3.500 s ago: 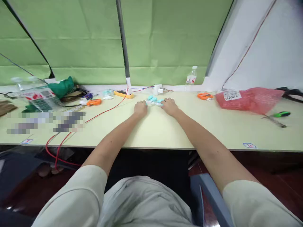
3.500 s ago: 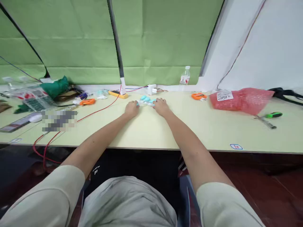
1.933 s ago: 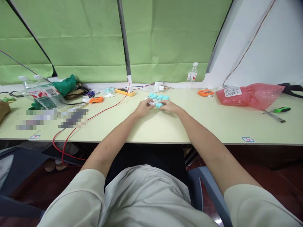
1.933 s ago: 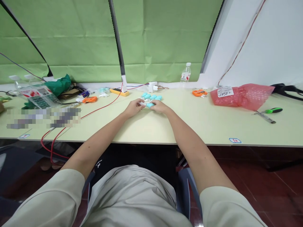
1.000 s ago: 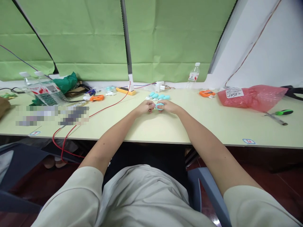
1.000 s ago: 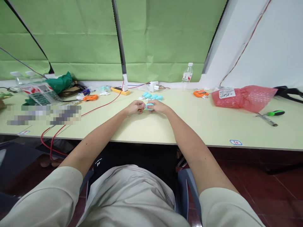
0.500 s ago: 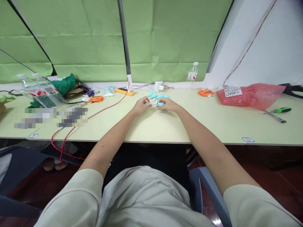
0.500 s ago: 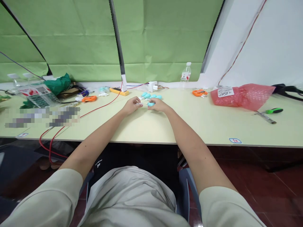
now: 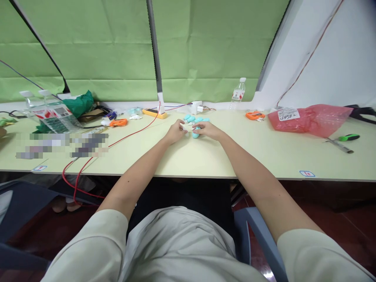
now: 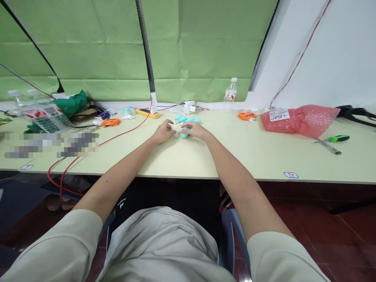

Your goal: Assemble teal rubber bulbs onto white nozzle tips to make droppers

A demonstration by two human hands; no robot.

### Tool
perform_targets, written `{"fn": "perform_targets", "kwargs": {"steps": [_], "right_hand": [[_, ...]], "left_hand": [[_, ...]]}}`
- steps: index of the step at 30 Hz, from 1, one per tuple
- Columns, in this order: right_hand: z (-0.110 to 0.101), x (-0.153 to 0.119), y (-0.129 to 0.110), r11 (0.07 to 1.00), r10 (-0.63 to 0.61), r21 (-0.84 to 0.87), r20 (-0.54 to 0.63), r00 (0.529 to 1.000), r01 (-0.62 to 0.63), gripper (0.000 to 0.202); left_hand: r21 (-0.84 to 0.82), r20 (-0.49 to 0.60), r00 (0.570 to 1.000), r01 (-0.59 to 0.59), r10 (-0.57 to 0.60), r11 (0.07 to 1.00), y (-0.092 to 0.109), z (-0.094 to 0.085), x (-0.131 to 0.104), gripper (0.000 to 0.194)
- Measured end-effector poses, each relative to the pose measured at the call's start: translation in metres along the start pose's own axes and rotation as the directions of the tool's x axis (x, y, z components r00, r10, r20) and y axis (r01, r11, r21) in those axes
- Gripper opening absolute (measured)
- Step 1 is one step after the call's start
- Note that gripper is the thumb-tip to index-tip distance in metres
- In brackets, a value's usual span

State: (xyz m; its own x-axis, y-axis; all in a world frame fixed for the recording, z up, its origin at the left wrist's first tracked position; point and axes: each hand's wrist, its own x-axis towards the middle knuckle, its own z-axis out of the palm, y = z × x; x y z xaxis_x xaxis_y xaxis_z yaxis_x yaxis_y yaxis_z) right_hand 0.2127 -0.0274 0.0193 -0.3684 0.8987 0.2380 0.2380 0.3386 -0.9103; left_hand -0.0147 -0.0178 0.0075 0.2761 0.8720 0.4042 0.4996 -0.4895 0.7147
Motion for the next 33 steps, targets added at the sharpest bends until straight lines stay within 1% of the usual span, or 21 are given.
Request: {"fn": "perform_targets", "kwargs": {"steps": [3,5,6,8,10,11,12,13,15,17,20,22,23,26,29,31,33], "right_hand": [[0.004,0.003,0.003,0.992,-0.021,-0.12,0.018,1.0,0.023,0.052],[0.006,0.004,0.003,0.968,-0.07,-0.241,-0.008,0.998,0.066,0.059],[0.006,0.004,0.002,0.948,-0.096,-0.307,-0.031,0.995,0.082,0.06],[0.005,0.001,-0.002,0.896,-0.1,-0.44,-0.064,0.993,0.062,0.057],[0.002,-0.002,-0.007,0.839,-0.037,-0.545,-0.053,0.998,0.002,0.048],[0.0,-0.004,-0.01,0.816,0.002,-0.577,-0.04,0.999,-0.025,0.044],[-0.001,-0.006,-0.012,0.802,0.029,-0.596,-0.027,0.999,-0.039,0.043],[-0.001,-0.007,-0.013,0.798,0.035,-0.602,-0.018,0.999,-0.039,0.045],[0.0,-0.008,-0.015,0.818,-0.007,-0.574,-0.019,1.0,-0.005,0.051],[0.003,-0.007,-0.016,0.857,-0.082,-0.513,-0.031,0.996,0.055,0.053],[0.009,-0.005,-0.019,0.897,-0.18,-0.411,-0.003,0.984,0.163,0.035],[0.013,-0.004,-0.021,0.905,-0.226,-0.363,0.032,0.974,0.222,0.026],[0.014,-0.004,-0.022,0.906,-0.243,-0.348,0.033,0.969,0.239,0.024],[0.019,-0.005,-0.026,0.912,-0.267,-0.332,-0.029,0.963,0.243,0.028],[0.024,-0.006,-0.027,0.903,-0.283,-0.343,-0.024,0.959,0.258,0.028],[0.028,-0.006,-0.027,0.9,-0.304,-0.339,-0.035,0.952,0.275,0.024],[0.031,-0.006,-0.026,0.906,-0.303,-0.331,-0.069,0.951,0.264,0.022]], "left_hand": [[0.037,0.01,0.999,-0.036,0.036,0.999,0.0,0.001,0.001,0.028],[0.031,0.001,0.998,-0.065,0.065,0.997,0.001,0.0,0.0,0.024],[0.009,-0.004,0.997,-0.075,0.075,0.997,0.001,0.0,0.0,0.027],[-0.058,-0.005,0.997,-0.076,0.075,0.995,0.002,0.0,-0.001,0.043],[-0.129,0.004,0.997,-0.074,0.075,0.989,0.001,0.001,0.0,0.058],[-0.163,0.01,0.997,-0.078,0.08,0.984,0.001,0.002,0.001,0.059],[-0.194,0.017,0.996,-0.086,0.091,0.977,0.001,0.003,0.002,0.056],[-0.222,0.024,0.994,-0.099,0.107,0.97,0.001,0.003,0.003,0.049],[-0.29,0.038,0.99,-0.12,0.136,0.95,0.003,0.003,0.005,0.037],[-0.359,0.064,0.986,-0.121,0.154,0.926,0.008,0.001,0.007,0.036],[-0.43,0.091,0.979,-0.127,0.183,0.894,0.018,-0.007,0.006,0.039],[-0.453,0.068,0.978,-0.145,0.196,0.88,0.023,-0.012,0.005,0.04],[-0.463,0.053,0.98,-0.148,0.194,0.874,0.025,-0.014,0.004,0.042],[-0.495,0.037,0.984,-0.134,0.175,0.859,0.028,-0.018,0.001,0.045],[-0.549,0.031,0.987,-0.114,0.156,0.828,0.029,-0.017,0.0,0.047],[-0.565,0.005,0.99,-0.114,0.142,0.817,0.029,-0.015,0.001,0.046],[-0.547,-0.037,0.991,-0.128,0.128,0.827,0.03,-0.015,0.001,0.044]]}}
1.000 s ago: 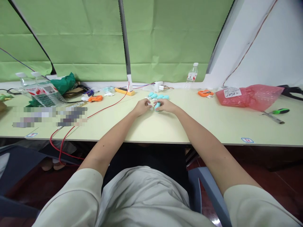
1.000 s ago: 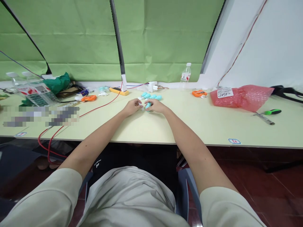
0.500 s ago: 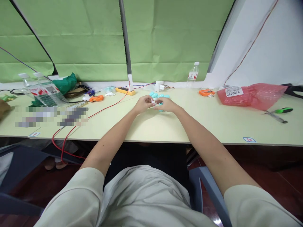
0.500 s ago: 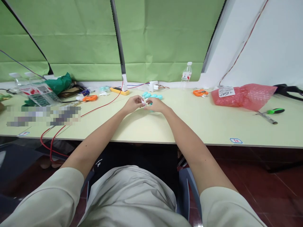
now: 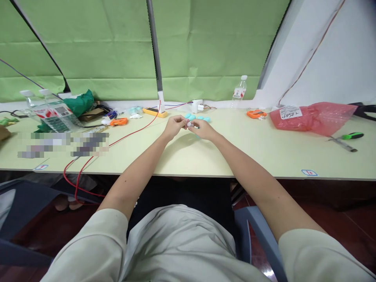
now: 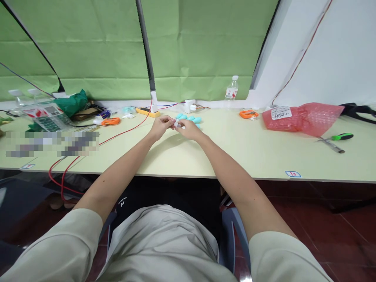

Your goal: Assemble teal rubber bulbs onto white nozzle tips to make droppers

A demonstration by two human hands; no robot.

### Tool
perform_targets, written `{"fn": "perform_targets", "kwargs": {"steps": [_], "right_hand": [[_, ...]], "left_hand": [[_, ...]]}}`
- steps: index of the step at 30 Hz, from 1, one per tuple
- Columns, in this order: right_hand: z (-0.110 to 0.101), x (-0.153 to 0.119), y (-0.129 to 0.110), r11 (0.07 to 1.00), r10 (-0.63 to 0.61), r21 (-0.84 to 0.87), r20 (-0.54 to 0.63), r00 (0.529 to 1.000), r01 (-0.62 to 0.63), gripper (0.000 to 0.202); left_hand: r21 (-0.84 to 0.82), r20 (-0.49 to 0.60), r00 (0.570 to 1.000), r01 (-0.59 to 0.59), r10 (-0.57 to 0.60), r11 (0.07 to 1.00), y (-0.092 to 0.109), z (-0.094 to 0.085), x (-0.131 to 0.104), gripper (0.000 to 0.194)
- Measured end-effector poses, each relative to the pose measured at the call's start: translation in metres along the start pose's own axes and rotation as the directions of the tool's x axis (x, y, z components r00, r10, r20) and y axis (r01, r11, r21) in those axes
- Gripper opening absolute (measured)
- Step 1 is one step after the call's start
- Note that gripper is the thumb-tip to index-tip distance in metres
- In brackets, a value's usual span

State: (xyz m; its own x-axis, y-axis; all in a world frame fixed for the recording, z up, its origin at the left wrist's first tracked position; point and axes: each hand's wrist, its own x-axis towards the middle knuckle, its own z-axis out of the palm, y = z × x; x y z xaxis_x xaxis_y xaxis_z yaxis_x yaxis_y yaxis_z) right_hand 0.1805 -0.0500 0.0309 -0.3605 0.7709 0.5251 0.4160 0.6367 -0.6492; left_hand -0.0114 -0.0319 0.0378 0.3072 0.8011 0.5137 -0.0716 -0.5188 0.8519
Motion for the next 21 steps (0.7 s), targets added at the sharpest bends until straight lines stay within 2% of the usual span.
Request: {"fn": "perform_targets", "kwargs": {"steps": [7,13,21], "right_hand": [[-0.0023,0.0007,-0.0007,0.999,0.022,-0.048,-0.018,1.0,-0.023,0.02],[-0.0056,-0.0018,-0.0006,0.997,0.026,-0.068,-0.011,1.0,-0.027,0.027],[-0.0021,0.0028,-0.001,0.992,-0.006,-0.127,-0.074,0.997,-0.004,0.025]], "left_hand": [[-0.02,0.023,0.998,0.057,-0.056,0.998,0.0023,0.0014,-0.0012,0.046],[-0.01,0.032,0.999,0.039,-0.039,0.999,-0.0039,0.0036,0.0005,0.041],[-0.141,-0.011,0.997,0.068,-0.07,0.988,-0.0064,0.0023,0.0026,0.049]]}}
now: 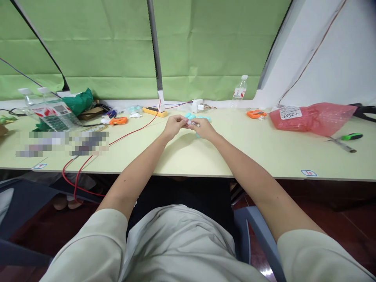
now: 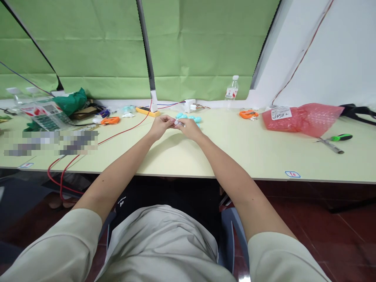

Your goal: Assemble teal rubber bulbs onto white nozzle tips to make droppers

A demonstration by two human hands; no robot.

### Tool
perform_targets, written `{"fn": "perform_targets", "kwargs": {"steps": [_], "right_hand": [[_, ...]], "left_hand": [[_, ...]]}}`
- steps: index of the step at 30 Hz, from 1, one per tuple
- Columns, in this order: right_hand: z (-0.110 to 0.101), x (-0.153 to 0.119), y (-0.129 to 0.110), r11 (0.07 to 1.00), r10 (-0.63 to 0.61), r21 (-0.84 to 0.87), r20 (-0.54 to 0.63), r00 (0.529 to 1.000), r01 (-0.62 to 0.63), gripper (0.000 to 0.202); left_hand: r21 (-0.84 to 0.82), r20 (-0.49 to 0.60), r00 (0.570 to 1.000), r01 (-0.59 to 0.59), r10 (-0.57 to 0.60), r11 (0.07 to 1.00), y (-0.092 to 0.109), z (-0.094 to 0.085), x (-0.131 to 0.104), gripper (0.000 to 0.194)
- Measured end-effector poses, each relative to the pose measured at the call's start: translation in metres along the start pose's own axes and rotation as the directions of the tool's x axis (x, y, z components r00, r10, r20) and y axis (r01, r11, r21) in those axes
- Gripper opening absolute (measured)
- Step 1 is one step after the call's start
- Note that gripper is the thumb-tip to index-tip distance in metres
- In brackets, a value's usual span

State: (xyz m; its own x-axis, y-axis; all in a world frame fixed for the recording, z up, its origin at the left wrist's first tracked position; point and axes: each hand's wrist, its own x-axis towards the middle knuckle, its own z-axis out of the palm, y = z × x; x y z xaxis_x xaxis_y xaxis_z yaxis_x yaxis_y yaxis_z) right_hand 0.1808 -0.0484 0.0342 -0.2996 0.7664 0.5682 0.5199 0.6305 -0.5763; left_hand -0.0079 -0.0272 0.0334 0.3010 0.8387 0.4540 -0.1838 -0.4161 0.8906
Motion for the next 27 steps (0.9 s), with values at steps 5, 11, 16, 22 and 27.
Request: {"fn": "perform_targets", "kwargs": {"steps": [5,11,16,22,27], "right_hand": [[0.0,0.0,0.001,0.998,-0.053,0.038,-0.006,0.999,0.053,0.027],[-0.003,-0.001,0.0,0.998,0.001,0.066,-0.009,1.0,0.0,0.031],[-0.001,0.0,0.002,0.988,0.018,0.155,0.027,0.999,-0.022,0.03],[0.0,-0.001,-0.002,0.985,0.085,0.155,-0.096,0.992,-0.069,0.018],[-0.005,-0.003,-0.011,0.992,0.035,0.126,-0.133,0.991,-0.018,0.025]], "left_hand": [[-0.102,-0.026,0.997,0.073,-0.076,0.992,0.002,-0.002,0.001,0.05],[-0.146,0.023,0.99,0.143,-0.141,0.979,0.007,-0.003,-0.001,0.038],[-0.224,0.028,0.982,0.187,-0.185,0.956,0.004,-0.005,-0.001,0.028],[-0.275,-0.027,0.976,0.202,-0.217,0.94,0.006,-0.005,0.0,0.018],[-0.28,-0.003,0.966,0.247,-0.258,0.928,0.007,-0.005,0.0,0.015]]}}
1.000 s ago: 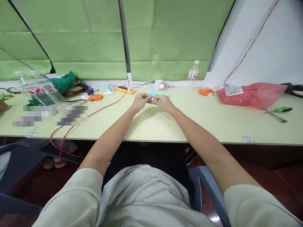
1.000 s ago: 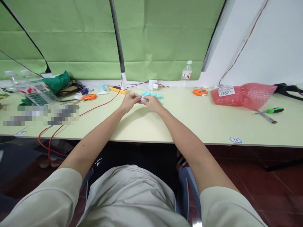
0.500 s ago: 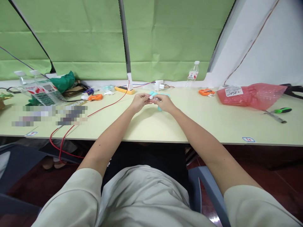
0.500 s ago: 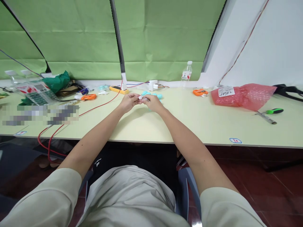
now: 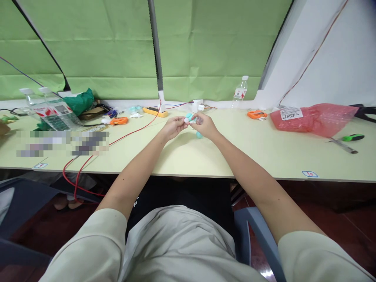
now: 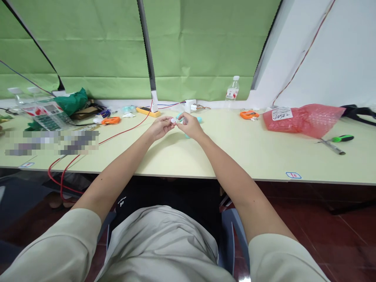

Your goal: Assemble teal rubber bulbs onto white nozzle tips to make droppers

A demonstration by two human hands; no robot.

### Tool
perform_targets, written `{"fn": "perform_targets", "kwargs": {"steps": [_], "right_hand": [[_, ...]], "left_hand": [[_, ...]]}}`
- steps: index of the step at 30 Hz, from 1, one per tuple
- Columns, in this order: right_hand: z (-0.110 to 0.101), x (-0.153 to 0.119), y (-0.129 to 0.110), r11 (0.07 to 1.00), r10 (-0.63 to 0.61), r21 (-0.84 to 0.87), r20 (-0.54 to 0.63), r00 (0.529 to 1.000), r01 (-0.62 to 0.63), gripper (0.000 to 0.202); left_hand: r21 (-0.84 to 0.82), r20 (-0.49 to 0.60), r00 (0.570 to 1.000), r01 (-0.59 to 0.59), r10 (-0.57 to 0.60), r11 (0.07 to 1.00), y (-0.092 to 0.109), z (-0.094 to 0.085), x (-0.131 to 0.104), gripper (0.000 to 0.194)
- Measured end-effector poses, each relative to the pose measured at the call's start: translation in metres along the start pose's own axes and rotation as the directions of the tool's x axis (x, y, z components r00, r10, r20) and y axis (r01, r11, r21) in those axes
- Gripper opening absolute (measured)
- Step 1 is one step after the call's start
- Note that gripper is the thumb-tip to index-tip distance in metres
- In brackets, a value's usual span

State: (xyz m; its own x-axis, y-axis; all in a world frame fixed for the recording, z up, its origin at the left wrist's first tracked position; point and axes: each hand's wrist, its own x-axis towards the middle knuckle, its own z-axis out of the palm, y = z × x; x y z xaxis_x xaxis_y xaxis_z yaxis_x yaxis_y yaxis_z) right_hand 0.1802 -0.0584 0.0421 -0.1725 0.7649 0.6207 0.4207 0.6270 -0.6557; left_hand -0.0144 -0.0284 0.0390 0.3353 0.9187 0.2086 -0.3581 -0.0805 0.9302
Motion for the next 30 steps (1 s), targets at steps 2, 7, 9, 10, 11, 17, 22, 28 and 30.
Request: {"fn": "perform_targets", "kwargs": {"steps": [2,7,9,10,11,17,22,28,30], "right_hand": [[0.0,0.0,-0.002,1.0,-0.014,-0.001,0.026,1.0,0.014,0.033],[0.004,-0.001,-0.002,0.999,-0.048,0.002,0.098,0.994,0.048,0.033],[0.004,-0.001,-0.003,0.998,-0.061,-0.007,0.07,0.996,0.062,0.03],[0.004,-0.001,-0.003,0.998,-0.062,-0.017,0.051,0.997,0.063,0.031],[0.004,-0.001,-0.003,0.998,-0.062,-0.028,0.04,0.997,0.063,0.032],[0.007,0.001,0.003,1.0,0.011,-0.03,0.074,0.997,-0.009,0.033],[0.005,0.002,0.003,0.997,0.016,-0.074,0.047,0.999,-0.012,0.025],[-0.003,0.003,0.001,0.985,0.0,-0.175,-0.043,0.999,-0.008,0.015],[-0.002,0.003,0.002,0.98,-0.014,-0.197,-0.012,1.0,0.011,0.014]], "left_hand": [[0.005,0.026,0.999,0.032,-0.033,0.999,-0.002,-0.002,0.0,0.017],[0.053,0.065,0.996,0.061,-0.065,0.997,-0.007,-0.005,0.001,0.024],[0.058,0.097,0.991,0.082,-0.088,0.995,-0.008,-0.004,0.001,0.025],[0.065,0.11,0.988,0.097,-0.104,0.993,-0.009,-0.003,0.0,0.027],[0.075,0.117,0.986,0.11,-0.118,0.991,-0.01,-0.002,-0.001,0.029],[0.206,0.046,0.996,0.062,-0.073,0.977,-0.015,0.003,-0.001,0.037],[0.322,-0.006,0.997,-0.068,0.073,0.944,-0.012,0.005,0.0,0.027],[0.35,0.041,0.98,-0.195,0.192,0.916,-0.011,0.01,0.0,0.025],[0.367,0.048,0.965,-0.259,0.26,0.894,-0.013,0.011,0.001,0.03]]}}
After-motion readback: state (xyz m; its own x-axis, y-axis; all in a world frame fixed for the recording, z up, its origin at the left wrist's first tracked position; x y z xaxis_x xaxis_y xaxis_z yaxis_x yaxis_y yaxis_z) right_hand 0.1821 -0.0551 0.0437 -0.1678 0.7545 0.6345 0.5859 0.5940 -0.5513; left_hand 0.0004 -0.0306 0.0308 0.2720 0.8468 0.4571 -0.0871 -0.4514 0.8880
